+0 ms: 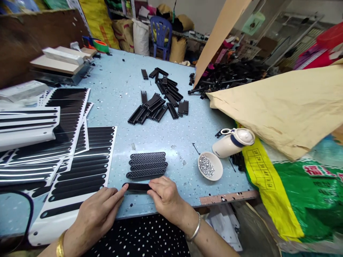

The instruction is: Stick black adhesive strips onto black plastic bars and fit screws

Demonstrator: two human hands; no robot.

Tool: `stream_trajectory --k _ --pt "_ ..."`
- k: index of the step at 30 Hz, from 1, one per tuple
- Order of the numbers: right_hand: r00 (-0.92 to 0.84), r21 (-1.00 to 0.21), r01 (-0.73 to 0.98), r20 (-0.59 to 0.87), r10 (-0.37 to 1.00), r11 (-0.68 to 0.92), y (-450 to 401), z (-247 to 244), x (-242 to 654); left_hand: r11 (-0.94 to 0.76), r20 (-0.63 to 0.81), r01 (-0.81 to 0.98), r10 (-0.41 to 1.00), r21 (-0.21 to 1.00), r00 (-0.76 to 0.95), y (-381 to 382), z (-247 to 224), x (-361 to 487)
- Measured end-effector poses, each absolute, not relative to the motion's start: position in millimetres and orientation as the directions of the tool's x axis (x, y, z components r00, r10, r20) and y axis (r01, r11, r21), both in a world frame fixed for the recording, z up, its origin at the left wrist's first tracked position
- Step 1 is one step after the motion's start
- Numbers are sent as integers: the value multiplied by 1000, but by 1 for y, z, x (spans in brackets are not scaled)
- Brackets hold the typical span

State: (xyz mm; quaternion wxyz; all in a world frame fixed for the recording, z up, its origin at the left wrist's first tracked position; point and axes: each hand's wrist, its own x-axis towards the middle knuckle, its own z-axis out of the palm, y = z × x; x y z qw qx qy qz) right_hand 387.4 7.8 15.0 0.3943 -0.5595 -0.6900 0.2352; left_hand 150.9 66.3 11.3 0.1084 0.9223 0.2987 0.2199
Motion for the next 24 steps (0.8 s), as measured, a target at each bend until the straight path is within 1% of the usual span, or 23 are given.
stream_trajectory --k 7,10,12,15,16,18,21,24 --pt "-84 -796 519 314 946 311 13 11 398 -827 345 497 561 262 753 70 15 151" --pt "-91 -794 518 319 943 318 10 9 397 -835 351 493 551 245 757 71 16 150" --pt "-102 -752 570 335 937 331 6 8 395 -839 355 490 544 237 760 71 16 150" --pt "-99 -624 694 411 906 359 -1 8 393 -837 352 492 546 238 760 70 14 150" --pt "-79 -591 724 443 893 357 -3 9 394 -836 349 492 549 243 760 70 14 150" --pt "-12 -574 753 478 879 322 -8 13 400 -830 341 494 557 260 757 69 13 150" --pt "97 -593 767 486 869 246 -15 19 413 -820 345 489 571 298 745 70 11 149" --pt "192 -644 745 454 870 172 -20 24 422 -815 367 477 576 329 730 72 10 148"
